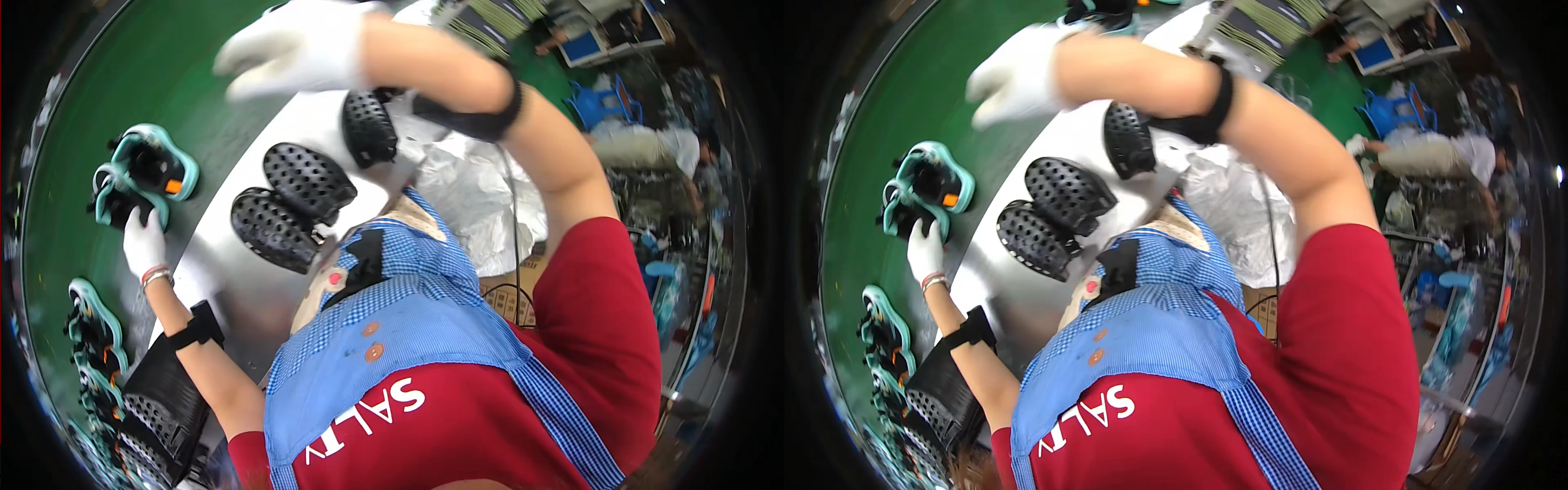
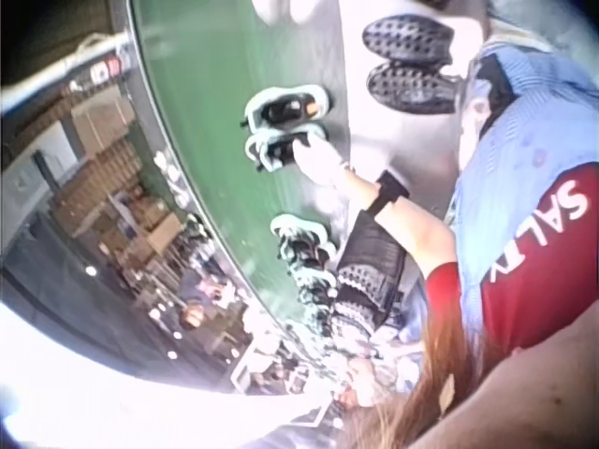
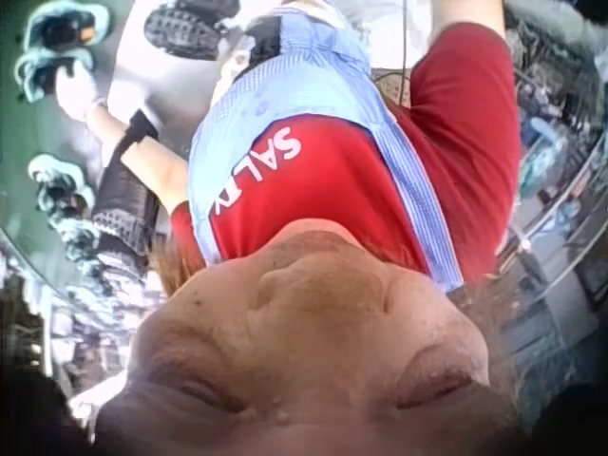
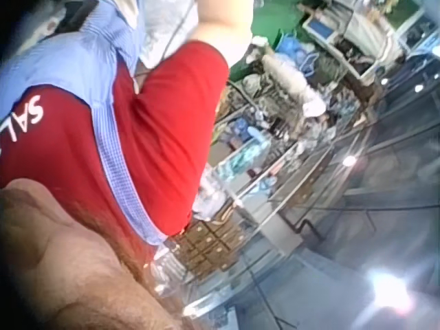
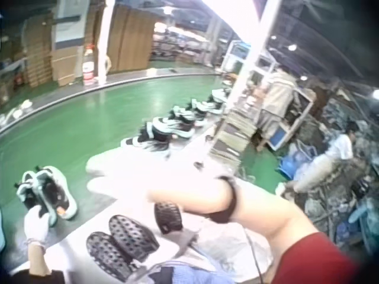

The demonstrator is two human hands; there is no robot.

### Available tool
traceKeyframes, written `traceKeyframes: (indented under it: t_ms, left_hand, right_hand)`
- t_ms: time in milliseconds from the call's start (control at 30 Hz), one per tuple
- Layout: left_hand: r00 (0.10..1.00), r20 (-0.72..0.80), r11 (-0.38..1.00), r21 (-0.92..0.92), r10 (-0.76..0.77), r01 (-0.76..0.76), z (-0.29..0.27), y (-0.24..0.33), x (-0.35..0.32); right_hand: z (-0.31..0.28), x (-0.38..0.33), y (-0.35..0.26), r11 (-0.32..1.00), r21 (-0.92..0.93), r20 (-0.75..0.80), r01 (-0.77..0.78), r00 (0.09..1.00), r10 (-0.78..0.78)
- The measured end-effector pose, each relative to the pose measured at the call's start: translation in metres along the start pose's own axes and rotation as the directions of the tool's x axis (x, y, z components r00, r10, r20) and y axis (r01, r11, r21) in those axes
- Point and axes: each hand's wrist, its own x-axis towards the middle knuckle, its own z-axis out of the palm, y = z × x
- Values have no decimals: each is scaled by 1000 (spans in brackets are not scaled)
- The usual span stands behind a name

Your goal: The person is seen manufacturing shoes by attaching various components and performing assembly line tasks.

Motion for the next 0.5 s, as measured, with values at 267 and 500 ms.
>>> traceKeyframes:
  t_ms: [267,500]
  left_hand:
    - [901,-340,932,326,269,-156,-13,28,-47]
    - [655,-208,675,41,727,-737,-39,171,-153]
  right_hand:
    - [-12,-279,93,556,26,32,-831,556,830]
    - [171,-379,141,456,205,311,-866,500,809]
